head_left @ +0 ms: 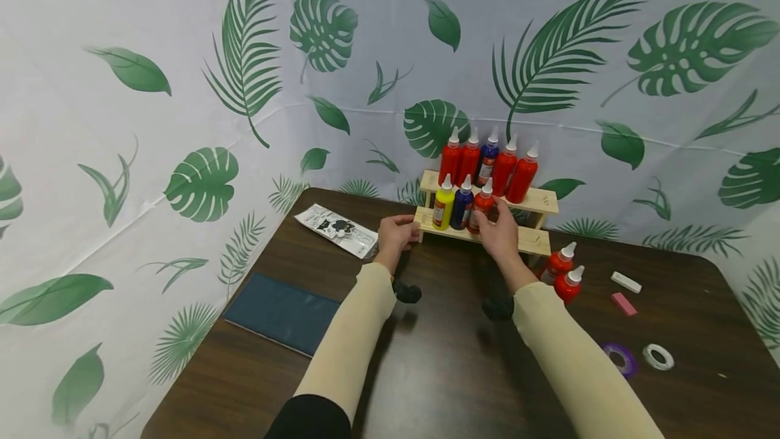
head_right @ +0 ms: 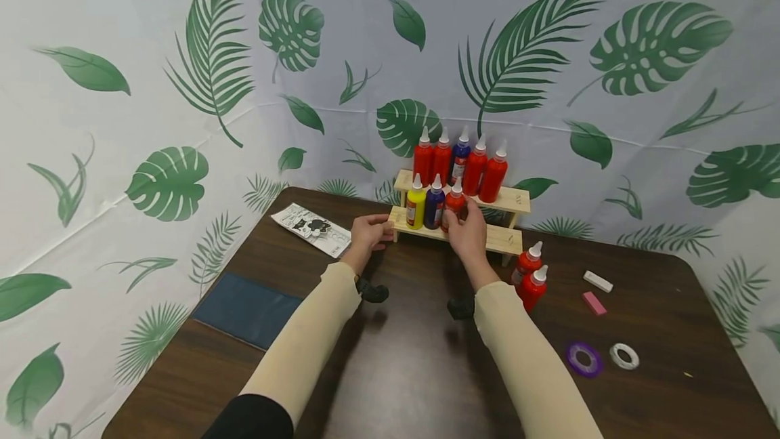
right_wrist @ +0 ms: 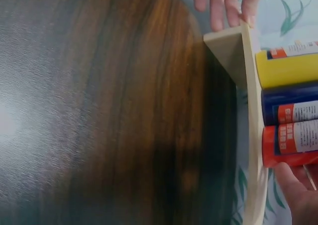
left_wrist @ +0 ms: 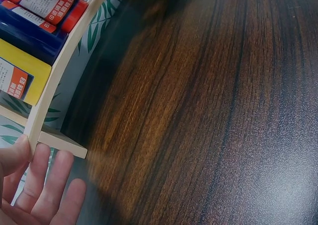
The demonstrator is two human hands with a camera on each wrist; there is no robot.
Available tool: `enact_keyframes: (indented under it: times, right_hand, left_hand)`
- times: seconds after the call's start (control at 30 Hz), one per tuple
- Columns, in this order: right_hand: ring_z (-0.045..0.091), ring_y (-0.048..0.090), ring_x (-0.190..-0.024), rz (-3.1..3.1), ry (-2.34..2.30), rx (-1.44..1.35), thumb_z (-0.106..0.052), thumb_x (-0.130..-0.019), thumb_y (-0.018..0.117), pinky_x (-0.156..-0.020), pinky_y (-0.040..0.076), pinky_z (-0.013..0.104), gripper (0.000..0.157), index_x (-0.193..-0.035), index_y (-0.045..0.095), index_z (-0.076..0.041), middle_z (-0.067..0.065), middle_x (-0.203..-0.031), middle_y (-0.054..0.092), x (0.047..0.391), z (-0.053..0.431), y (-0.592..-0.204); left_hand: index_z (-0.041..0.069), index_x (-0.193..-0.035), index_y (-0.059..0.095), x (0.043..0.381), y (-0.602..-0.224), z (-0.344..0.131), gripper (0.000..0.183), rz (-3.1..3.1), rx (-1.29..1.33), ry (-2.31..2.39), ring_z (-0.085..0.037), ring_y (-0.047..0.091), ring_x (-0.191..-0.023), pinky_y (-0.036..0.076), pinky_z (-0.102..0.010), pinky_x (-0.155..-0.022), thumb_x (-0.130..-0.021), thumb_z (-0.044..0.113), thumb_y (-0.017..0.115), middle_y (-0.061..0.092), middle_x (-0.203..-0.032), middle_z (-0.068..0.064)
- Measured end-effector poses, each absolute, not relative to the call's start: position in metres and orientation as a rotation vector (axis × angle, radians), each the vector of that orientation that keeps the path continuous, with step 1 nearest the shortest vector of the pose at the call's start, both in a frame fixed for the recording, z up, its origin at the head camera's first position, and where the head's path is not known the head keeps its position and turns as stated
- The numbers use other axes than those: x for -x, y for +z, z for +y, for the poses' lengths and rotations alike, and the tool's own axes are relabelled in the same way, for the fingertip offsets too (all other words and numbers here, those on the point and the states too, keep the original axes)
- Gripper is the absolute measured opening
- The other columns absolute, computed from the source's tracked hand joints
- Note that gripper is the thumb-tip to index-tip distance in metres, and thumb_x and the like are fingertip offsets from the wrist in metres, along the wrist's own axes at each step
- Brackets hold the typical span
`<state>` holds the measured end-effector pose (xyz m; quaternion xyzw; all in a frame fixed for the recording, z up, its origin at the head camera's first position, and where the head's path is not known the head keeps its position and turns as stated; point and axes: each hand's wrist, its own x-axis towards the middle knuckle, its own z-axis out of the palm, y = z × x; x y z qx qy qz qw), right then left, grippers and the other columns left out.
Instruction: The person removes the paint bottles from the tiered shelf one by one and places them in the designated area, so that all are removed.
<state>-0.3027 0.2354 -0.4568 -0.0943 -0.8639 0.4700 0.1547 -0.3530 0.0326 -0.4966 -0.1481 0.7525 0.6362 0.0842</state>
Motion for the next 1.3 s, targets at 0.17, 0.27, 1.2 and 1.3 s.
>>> enact_keyframes:
  times: [0.17,0.27,1.2,1.3]
  right_hand:
    - [0.033,0.051,-0.121,-2.429,1.378,0.258,-0.024,-0.097,0.058,-0.102,0.041,0.047,0.051,-0.142,0.041,-0.007,0.019,-0.134,0.053,0.293,0.235,-0.460]
    - [0.035,0.052,-0.120,-2.371,1.445,0.250,-0.023,-0.096,0.059,-0.100,0.042,0.048,0.052,-0.142,0.041,-0.006,0.021,-0.133,0.052,0.282,0.232,-0.457]
    - [-0.017,0.043,-0.095,-2.450,1.232,0.317,-0.020,-0.090,0.069,-0.069,0.042,0.003,0.047,-0.131,0.053,-0.002,0.020,-0.121,0.060,0.097,0.297,-0.492]
    - [-0.019,0.041,-0.094,-2.444,1.222,0.350,-0.019,-0.090,0.068,-0.069,0.042,0.002,0.048,-0.131,0.052,0.000,0.023,-0.122,0.059,0.090,0.307,-0.498]
  left_hand:
    - [0.014,-0.105,0.074,0.354,-0.497,0.034,0.021,2.238,0.465,1.886,-0.019,0.072,-0.076,0.054,-0.031,-0.056,-0.085,0.021,0.074,0.074,-0.079,-0.003]
    - [0.014,-0.106,0.074,0.354,-0.497,0.033,0.021,2.246,0.467,1.884,-0.019,0.072,-0.076,0.053,-0.029,-0.054,-0.085,0.020,0.073,0.074,-0.081,-0.004]
    - [0.014,-0.108,0.074,0.354,-0.497,0.031,0.024,2.255,0.438,1.865,-0.015,0.071,-0.069,0.055,-0.031,-0.057,-0.085,0.022,0.073,0.073,-0.078,-0.001]
    - [0.015,-0.107,0.074,0.356,-0.497,0.031,0.023,2.254,0.451,1.870,-0.013,0.070,-0.067,0.055,-0.030,-0.056,-0.085,0.022,0.074,0.073,-0.077,-0.001]
